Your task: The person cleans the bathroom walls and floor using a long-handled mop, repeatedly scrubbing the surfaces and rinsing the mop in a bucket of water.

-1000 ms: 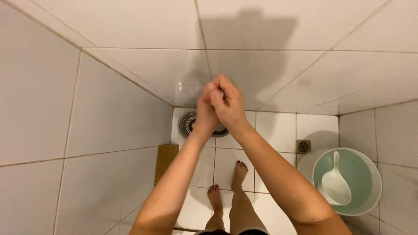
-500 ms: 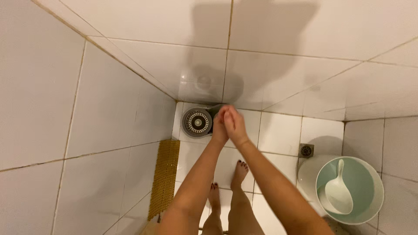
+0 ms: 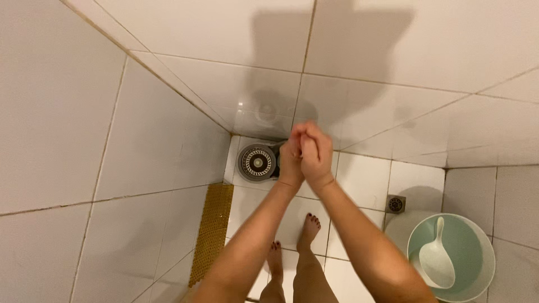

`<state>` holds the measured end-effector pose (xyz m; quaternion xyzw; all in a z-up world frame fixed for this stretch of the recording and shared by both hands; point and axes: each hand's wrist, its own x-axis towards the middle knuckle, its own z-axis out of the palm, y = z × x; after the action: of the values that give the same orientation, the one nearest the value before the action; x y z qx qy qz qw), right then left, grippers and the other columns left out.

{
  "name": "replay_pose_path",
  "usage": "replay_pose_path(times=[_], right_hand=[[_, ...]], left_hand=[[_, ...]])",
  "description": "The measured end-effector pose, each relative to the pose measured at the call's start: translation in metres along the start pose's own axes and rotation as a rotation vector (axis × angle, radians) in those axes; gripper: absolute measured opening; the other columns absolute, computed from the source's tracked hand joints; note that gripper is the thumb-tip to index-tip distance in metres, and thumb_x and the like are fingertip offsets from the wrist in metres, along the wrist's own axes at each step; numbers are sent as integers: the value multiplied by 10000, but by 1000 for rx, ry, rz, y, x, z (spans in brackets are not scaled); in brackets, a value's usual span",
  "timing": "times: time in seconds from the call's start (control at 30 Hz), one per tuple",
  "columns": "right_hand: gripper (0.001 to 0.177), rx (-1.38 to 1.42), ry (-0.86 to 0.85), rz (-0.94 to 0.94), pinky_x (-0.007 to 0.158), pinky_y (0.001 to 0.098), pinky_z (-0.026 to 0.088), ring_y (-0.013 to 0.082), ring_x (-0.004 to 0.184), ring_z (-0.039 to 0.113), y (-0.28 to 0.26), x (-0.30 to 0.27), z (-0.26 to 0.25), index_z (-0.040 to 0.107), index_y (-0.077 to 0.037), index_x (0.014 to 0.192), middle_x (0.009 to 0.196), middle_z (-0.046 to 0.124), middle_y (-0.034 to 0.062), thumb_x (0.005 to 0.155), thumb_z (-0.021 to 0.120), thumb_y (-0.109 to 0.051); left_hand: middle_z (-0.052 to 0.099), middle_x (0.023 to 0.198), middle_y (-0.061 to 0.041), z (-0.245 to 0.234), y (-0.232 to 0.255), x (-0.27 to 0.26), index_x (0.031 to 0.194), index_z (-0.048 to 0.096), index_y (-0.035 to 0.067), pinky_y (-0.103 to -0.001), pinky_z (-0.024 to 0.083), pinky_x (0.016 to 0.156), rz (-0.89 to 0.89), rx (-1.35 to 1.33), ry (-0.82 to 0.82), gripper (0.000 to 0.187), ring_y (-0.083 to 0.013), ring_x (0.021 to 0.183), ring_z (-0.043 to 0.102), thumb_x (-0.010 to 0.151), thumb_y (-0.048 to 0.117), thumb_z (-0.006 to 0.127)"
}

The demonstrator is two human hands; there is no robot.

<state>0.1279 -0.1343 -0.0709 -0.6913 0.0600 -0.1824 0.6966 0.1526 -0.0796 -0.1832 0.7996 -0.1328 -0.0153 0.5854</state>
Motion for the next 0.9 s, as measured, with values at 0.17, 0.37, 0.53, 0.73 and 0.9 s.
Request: replay_pose_path(times=[0.17, 0.37, 0.53, 0.73, 0.9], right_hand=[[211, 28, -38, -107, 571, 250, 400, 87, 644, 468, 67, -1, -16, 594, -4, 913, 745, 530, 24, 1001, 408, -52], [211, -173, -174, -75, 710, 272, 476, 170, 777, 566, 166, -61, -29, 602, -16, 966, 855, 599, 52, 1002, 420, -117], [168, -233, -217, -57, 802, 336, 521, 195, 833, 623, 160, -99, -3, 600, -36, 1007, 886, 633, 80, 987, 454, -118], [241, 8, -158, -65, 803, 255, 505, 129, 857, 595, 7, -16, -19, 633, -12, 1081, 960, 623, 59, 984, 423, -83], [207, 237, -162, -113, 571, 255, 417, 104, 647, 475, -26, 3, 1, 576, -20, 973, 862, 530, 30, 1044, 405, -112]], left_hand=[[708, 824, -57, 33, -58, -14, 1133, 598, 110, -324, 540, 638, -67, -61, 45, 181, -189, 756, 705, 991, 203, 663], [710, 1047, -117, 43, -145, -64, 1195, 586, 100, -373, 560, 796, 71, -121, 23, 227, -244, 940, 685, 975, 146, 621], [715, 1190, -99, 30, -149, -91, 1220, 645, 103, -385, 486, 1038, -118, -630, 50, 223, -195, 1040, 710, 1047, 199, 542], [714, 984, -69, -24, 27, -31, 1103, 671, 31, -273, 547, 796, 101, -375, 111, 273, -125, 898, 673, 849, 127, 702], [687, 821, -47, -23, 45, -14, 963, 615, 38, -258, 505, 722, -104, -294, 63, 153, -91, 787, 593, 854, 19, 721]])
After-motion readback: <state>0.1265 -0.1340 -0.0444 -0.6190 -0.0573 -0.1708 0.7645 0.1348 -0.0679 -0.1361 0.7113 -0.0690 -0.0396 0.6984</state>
